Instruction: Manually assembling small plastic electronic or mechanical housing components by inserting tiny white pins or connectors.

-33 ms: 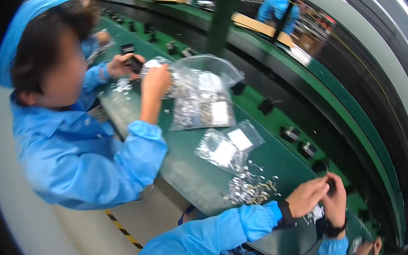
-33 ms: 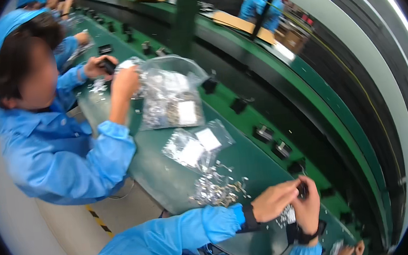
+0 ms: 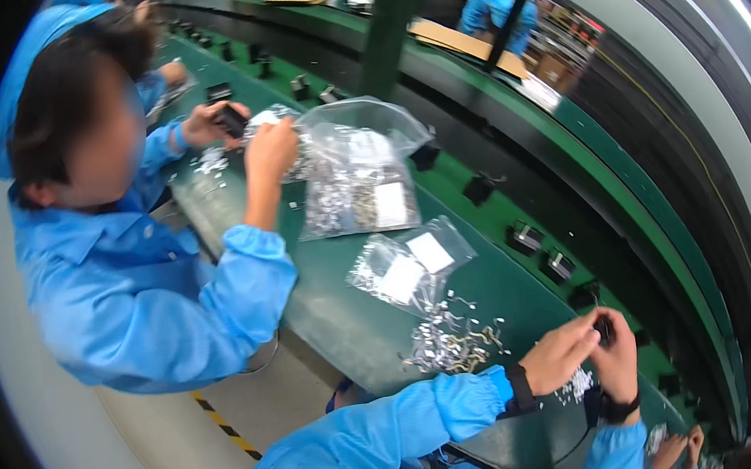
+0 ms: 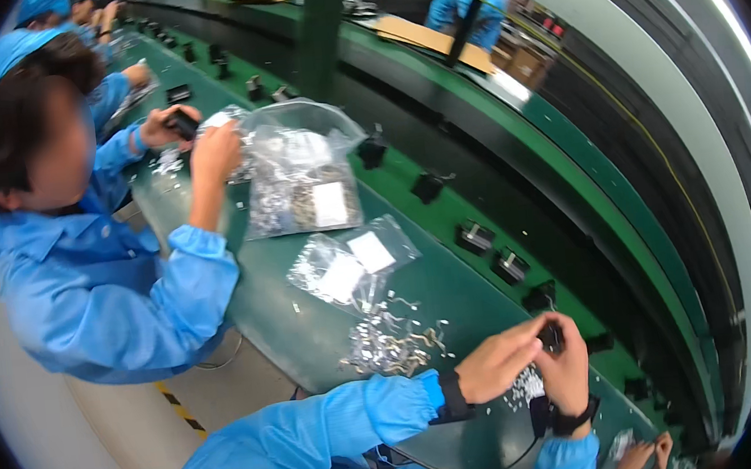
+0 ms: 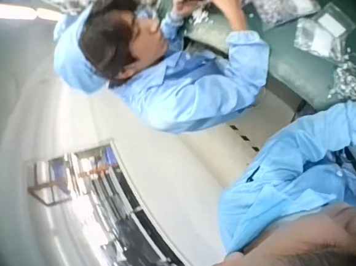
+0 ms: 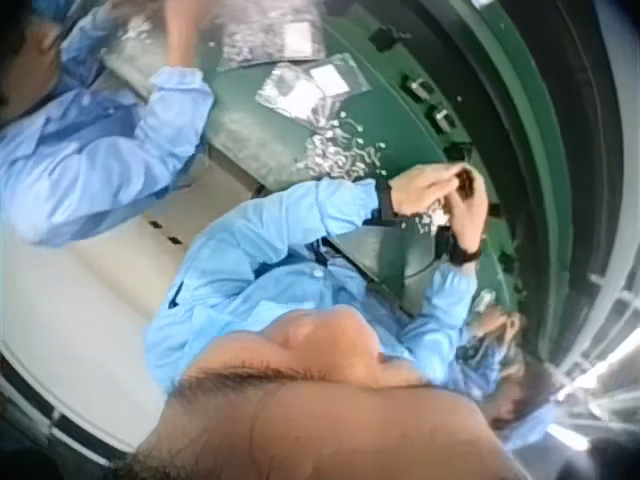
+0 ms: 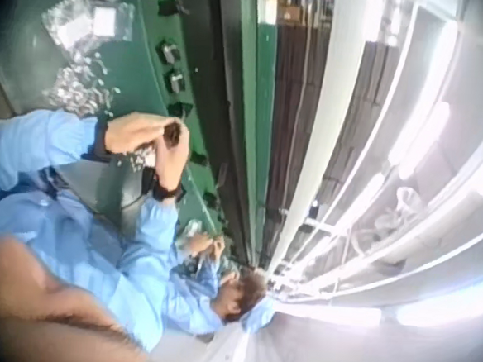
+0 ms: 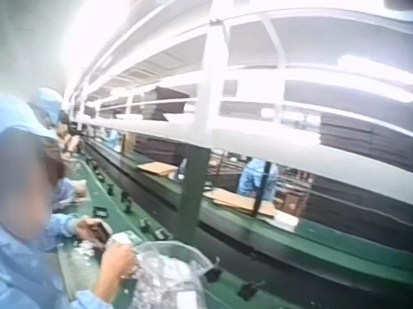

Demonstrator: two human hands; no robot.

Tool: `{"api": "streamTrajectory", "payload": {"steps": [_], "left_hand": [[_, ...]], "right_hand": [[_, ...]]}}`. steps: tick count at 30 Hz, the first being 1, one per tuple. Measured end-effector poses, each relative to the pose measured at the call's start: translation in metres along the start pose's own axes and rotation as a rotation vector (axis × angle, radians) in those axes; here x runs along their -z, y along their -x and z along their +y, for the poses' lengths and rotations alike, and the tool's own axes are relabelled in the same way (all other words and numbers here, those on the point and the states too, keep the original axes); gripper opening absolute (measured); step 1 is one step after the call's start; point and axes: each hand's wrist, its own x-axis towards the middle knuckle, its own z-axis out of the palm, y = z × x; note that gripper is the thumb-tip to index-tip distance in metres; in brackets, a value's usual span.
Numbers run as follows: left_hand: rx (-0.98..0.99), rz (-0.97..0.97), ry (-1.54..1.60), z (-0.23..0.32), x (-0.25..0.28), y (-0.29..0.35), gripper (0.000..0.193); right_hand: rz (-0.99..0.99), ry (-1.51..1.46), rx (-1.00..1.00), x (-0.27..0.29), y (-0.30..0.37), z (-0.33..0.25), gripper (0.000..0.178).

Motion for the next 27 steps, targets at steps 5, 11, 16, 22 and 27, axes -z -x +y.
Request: {"api": "streamTrajectory", "payload": {"steps": [5, 11, 16, 22, 27], "left_hand": [[0.034, 0.013, -0.130, -0.010, -0.014, 0.000, 0.048], [0.198, -0.155, -0.047, -0.027, -0.020, 0.012, 0.043], [0.223, -0.292, -0.051, -0.030, -0.030, 0.019, 0.047], [0.387, -0.317, 0.012, -0.038, -0.029, 0.022, 0.042], [0.249, -0.430, 0.017, -0.016, -0.028, 0.023, 0.031]], "right_hand": [[0.034, 0.065, -0.044, 0.062, -0.039, 0.017, 0.041], [0.150, 0.467, -0.015, 0.105, -0.101, 0.085, 0.046], [-0.135, 0.642, -0.085, 0.130, -0.105, 0.162, 0.051], [-0.109, 0.551, -0.220, 0.121, -0.080, 0.188, 0.086], [-0.070, 0.774, -0.140, 0.132, -0.054, 0.108, 0.101]]}}
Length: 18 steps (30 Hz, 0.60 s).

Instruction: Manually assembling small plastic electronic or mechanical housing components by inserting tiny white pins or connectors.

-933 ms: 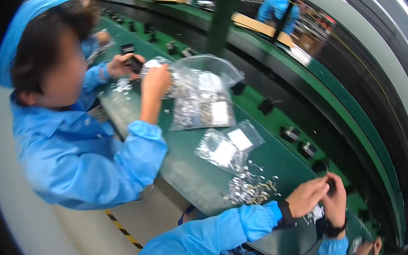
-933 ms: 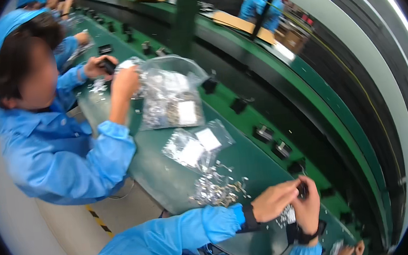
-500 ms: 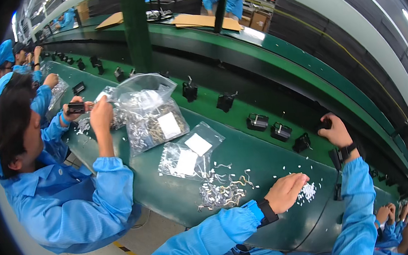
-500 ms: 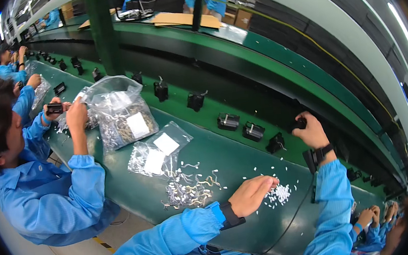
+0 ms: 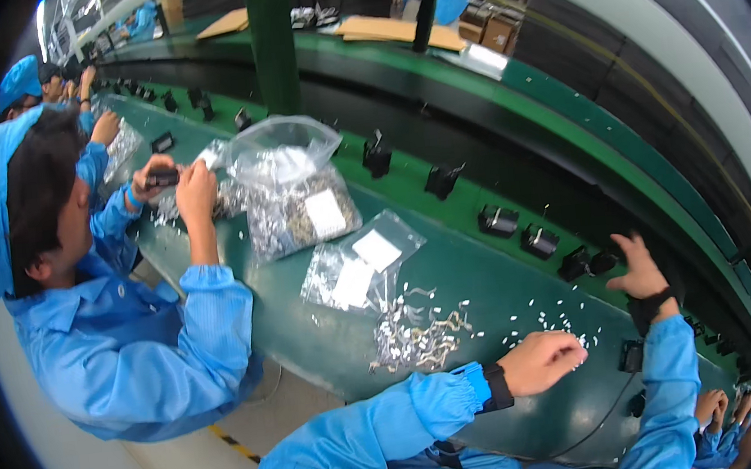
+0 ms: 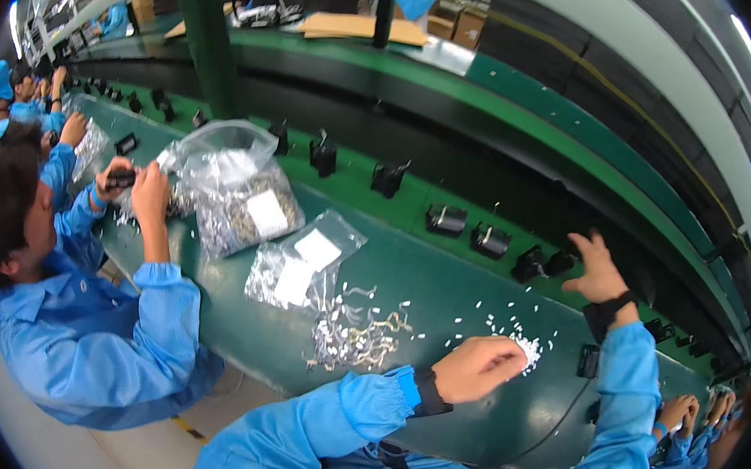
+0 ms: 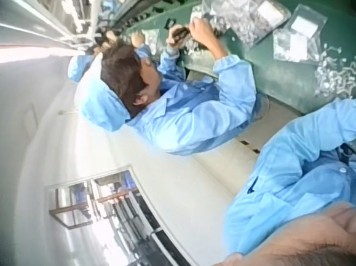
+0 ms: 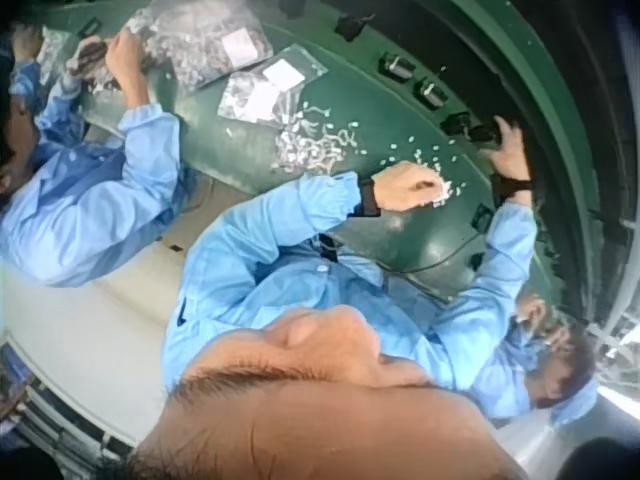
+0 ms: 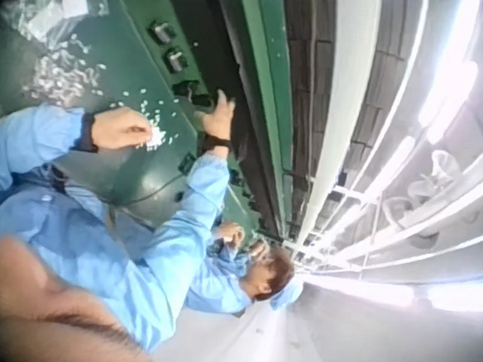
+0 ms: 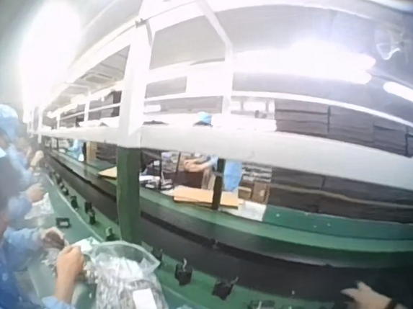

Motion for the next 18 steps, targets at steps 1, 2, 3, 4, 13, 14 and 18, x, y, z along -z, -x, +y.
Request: {"api": "streamTrajectory", "payload": {"steps": [1, 2, 3, 4, 13, 14, 18], "left_hand": [[-0.109, -0.061, -0.055, 0.003, -0.008, 0.003, 0.030], [-0.231, -0.114, -0.128, 0.004, -0.009, 0.000, 0.031], [-0.215, -0.179, -0.147, -0.006, -0.010, 0.001, 0.032], [-0.238, -0.209, -0.016, -0.008, -0.009, 0.001, 0.035], [-0.050, -0.578, 0.362, 0.009, 0.001, 0.007, 0.062], [-0.049, -0.591, 0.354, 0.011, 0.002, 0.007, 0.062], [-0.050, -0.483, 0.424, 0.020, 0.008, 0.008, 0.056]], "right_hand": [[0.043, -0.040, 0.037, 0.020, 0.014, -0.015, 0.087], [0.131, -0.081, 0.212, 0.024, 0.023, -0.020, 0.073], [0.103, -0.285, 0.322, 0.022, 0.029, -0.046, 0.063], [-0.027, -0.485, 0.170, 0.019, 0.039, -0.082, 0.054], [-0.249, -0.485, 0.697, -0.078, 0.003, -0.209, 0.016], [-0.268, -0.450, 0.701, -0.087, -0.003, -0.210, 0.017], [-0.361, -0.306, 0.848, -0.097, -0.021, -0.199, 0.017]]}}
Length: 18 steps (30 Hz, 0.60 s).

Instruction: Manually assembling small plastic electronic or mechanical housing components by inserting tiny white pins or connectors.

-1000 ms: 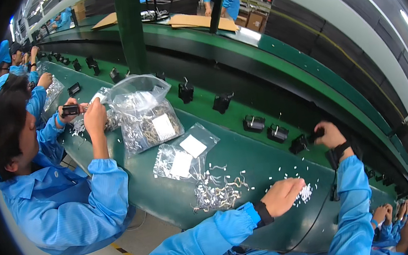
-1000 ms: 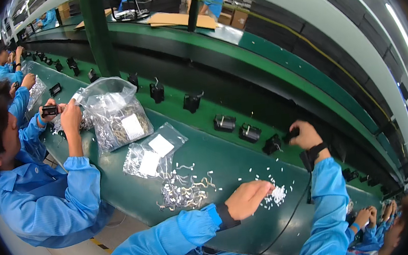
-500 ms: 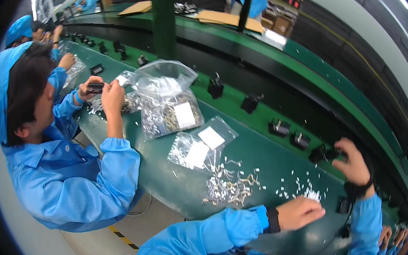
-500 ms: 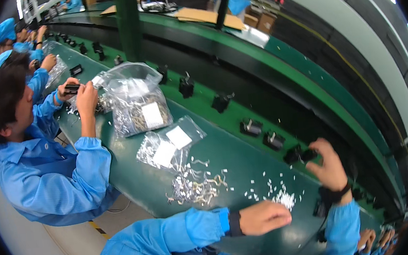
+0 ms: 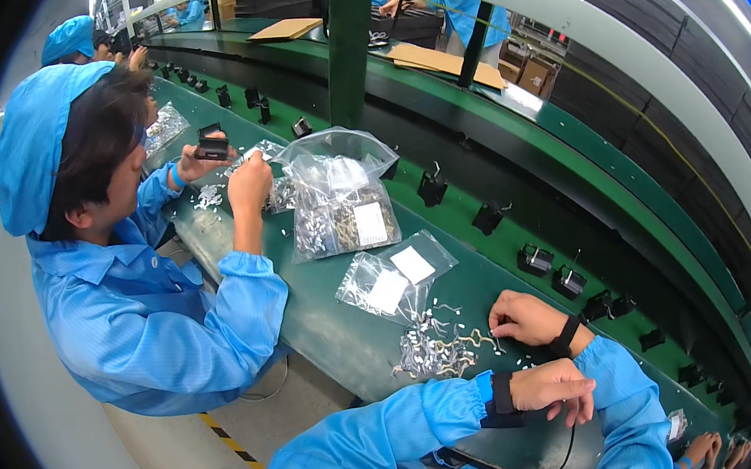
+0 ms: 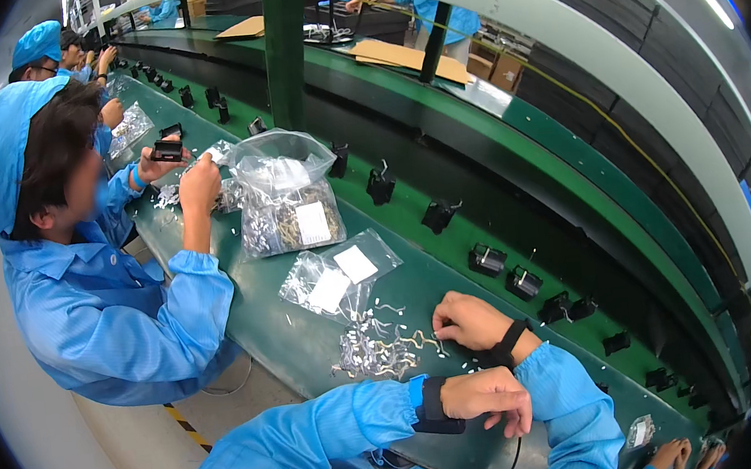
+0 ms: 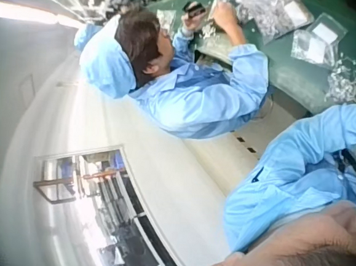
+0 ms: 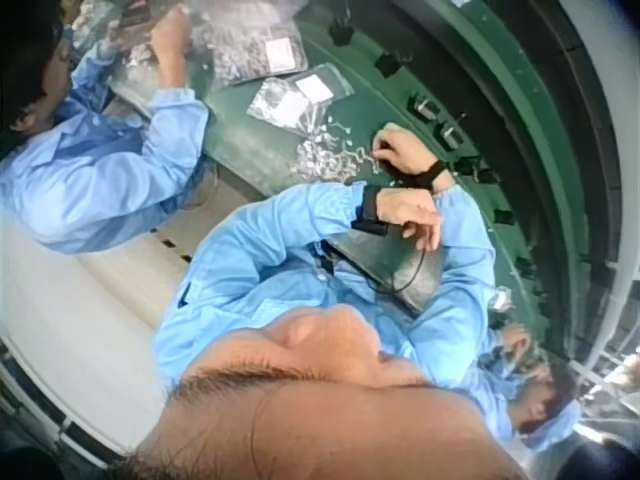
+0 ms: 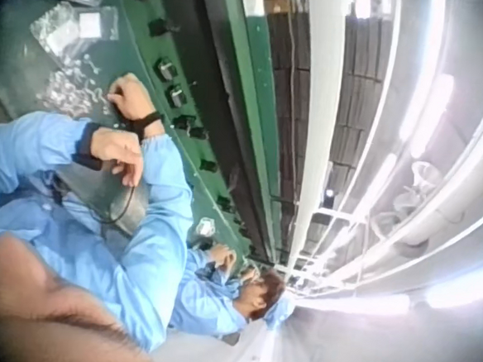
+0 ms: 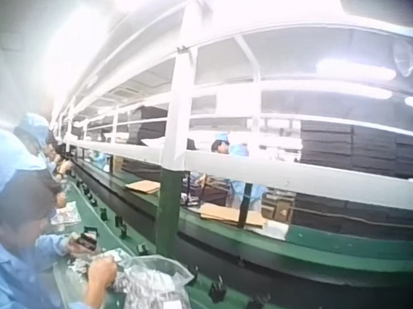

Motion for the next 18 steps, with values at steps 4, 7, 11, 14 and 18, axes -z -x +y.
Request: {"api": "streamTrajectory", "payload": {"steps": [4, 7, 11, 14, 18], "left_hand": [[-0.209, 0.236, -0.025, 0.009, 0.011, 0.004, 0.045], [-0.352, 0.545, -0.009, 0.013, 0.026, 0.004, 0.034], [-0.255, 0.976, -0.138, -0.002, 0.050, 0.001, 0.025], [-0.253, 1.003, -0.657, -0.025, 0.040, -0.003, 0.028], [0.020, 0.682, -0.773, -0.032, 0.019, -0.004, 0.022]], "right_hand": [[0.070, -0.193, -0.240, 0.013, 0.011, -0.010, 0.017], [0.347, -0.269, -0.363, 0.033, 0.054, -0.023, 0.014], [0.758, -0.422, -0.484, 0.018, 0.113, -0.056, 0.008], [0.899, -0.594, -0.505, -0.015, 0.156, -0.062, 0.009], [1.031, -0.543, -0.504, -0.040, 0.170, -0.060, 0.010]]}}
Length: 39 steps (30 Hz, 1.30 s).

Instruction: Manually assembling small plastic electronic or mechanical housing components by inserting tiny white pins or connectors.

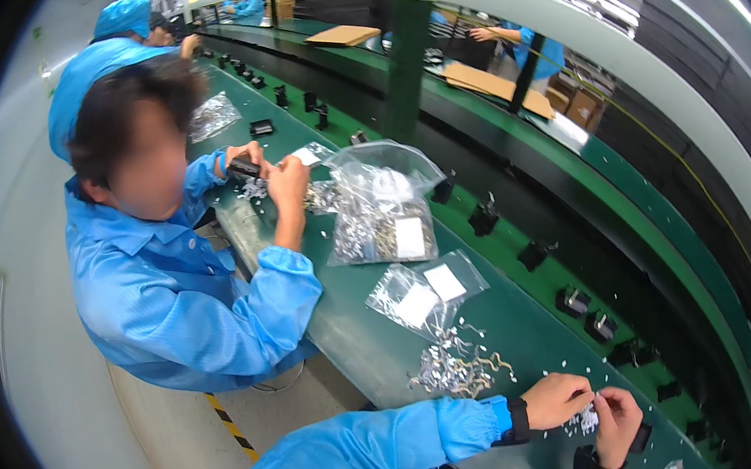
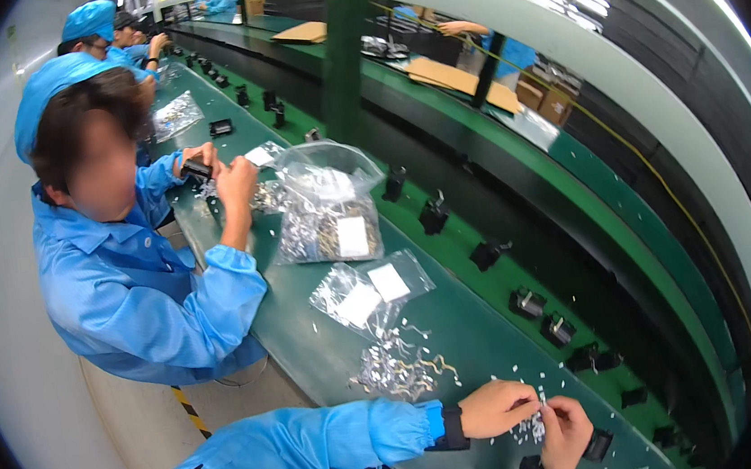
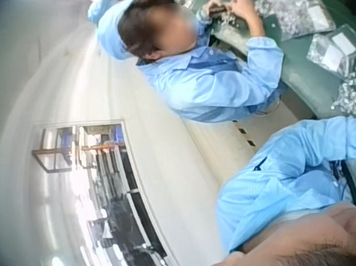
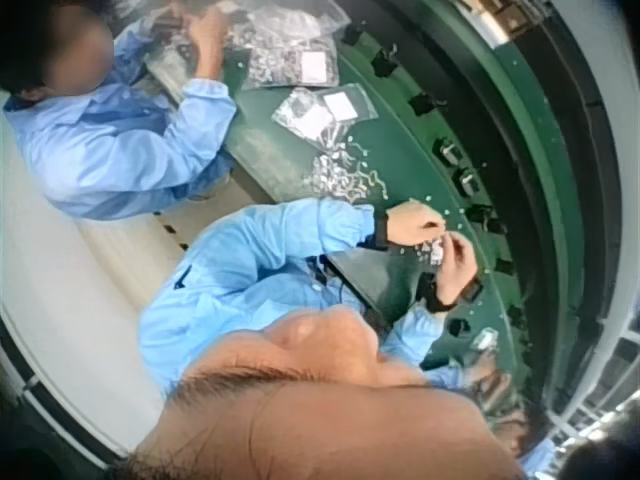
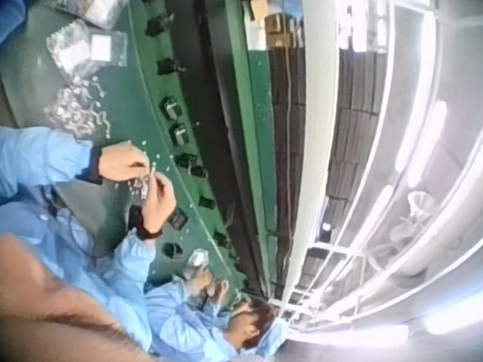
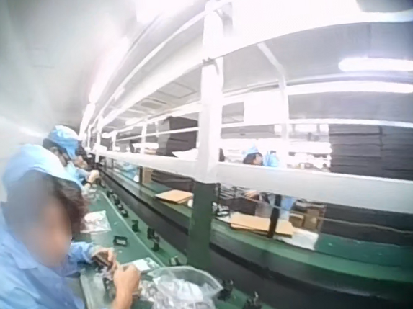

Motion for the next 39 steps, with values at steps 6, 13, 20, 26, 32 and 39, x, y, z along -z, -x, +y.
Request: {"api": "streamTrajectory", "payload": {"steps": [6, 13, 20, 26, 32, 39], "left_hand": [[-0.119, 0.046, -0.129, 0.002, -0.001, -0.005, 0.015], [0.046, -0.066, -0.085, 0.017, -0.002, -0.001, 0.010], [-0.076, 0.037, -0.155, 0.027, -0.005, 0.007, 0.010], [-0.082, 0.121, -0.188, 0.026, -0.006, 0.007, 0.011], [-0.160, 0.122, -0.198, 0.020, -0.012, 0.004, 0.014], [-0.234, 0.032, -0.289, 0.013, -0.012, 0.015, 0.011]], "right_hand": [[-0.038, -0.027, 0.053, -0.001, -0.007, 0.016, 0.009], [-0.016, -0.085, 0.022, 0.006, 0.004, 0.018, 0.011], [-0.025, 0.065, 0.133, 0.006, 0.010, 0.013, 0.012], [0.076, 0.102, 0.162, -0.001, 0.013, 0.005, 0.012], [0.051, 0.140, 0.197, -0.001, 0.006, 0.011, 0.013], [-0.009, 0.241, 0.241, 0.003, 0.012, 0.006, 0.007]]}}
